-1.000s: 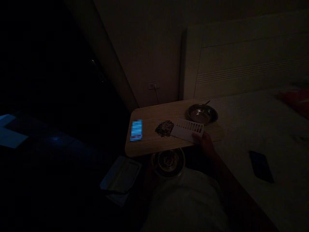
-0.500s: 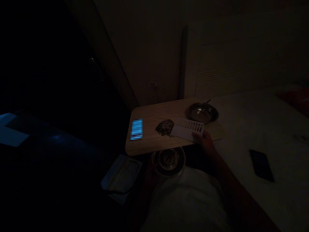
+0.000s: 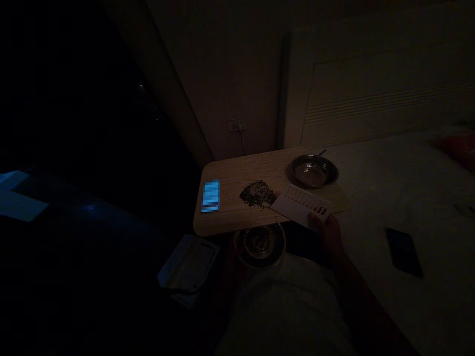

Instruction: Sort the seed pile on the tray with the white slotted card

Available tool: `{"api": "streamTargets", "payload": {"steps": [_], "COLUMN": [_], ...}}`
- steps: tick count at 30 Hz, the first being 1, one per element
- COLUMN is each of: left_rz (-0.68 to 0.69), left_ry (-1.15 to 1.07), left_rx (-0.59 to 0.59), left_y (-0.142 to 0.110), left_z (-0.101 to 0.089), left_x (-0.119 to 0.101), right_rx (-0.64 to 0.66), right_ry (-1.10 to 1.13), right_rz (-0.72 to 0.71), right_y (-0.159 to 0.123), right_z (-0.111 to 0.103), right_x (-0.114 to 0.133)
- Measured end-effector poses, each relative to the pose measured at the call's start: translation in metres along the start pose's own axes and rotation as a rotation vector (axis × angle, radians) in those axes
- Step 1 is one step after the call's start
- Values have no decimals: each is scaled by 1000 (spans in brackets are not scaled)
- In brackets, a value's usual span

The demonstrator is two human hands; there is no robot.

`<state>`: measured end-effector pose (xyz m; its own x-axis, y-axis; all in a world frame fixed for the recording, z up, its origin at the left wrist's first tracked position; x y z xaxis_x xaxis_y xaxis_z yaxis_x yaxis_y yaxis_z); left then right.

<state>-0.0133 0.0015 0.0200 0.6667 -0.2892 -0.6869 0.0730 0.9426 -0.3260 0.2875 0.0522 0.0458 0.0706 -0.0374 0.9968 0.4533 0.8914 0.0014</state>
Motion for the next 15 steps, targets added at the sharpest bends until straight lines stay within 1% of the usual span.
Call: {"api": "streamTargets", "payload": {"steps": [2,5,8,11,13,15], "left_rz": [10,17,26,2,-8,11], "left_ry": [12,15,1,-6,-3,3], "left_rx": [-12,-27,-34,-33,-10,16], "left_y": [-1,0,0,-1,-1,-1], "left_z": [2,3,4,5,6,5], "left_x": [-2,-4,-4,-3,-3,-3], "right_rx": [-9,11,106,222,208,136], "right_ry": [-12,-33,-56,-84,-100,-118], "right_rz": [-10,1,16,17,5,-32], "right_y": [-2,-5,-11,-16,-15,-12], "right_z": [-5,-6,-1,4,7,9], "right_x": [2,10,18,23,25,27]}}
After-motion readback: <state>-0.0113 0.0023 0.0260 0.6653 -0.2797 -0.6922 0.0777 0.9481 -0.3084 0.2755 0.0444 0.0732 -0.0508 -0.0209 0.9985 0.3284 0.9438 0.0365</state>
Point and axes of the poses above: each hand's wrist, its own y-axis towards the middle knuckle, its own z-axis out of the palm, x = y × z, the point moved 2 cm from there along y, towards the middle knuckle, and after that the axes turned 6 degrees about -z, right-handed, at the moved point
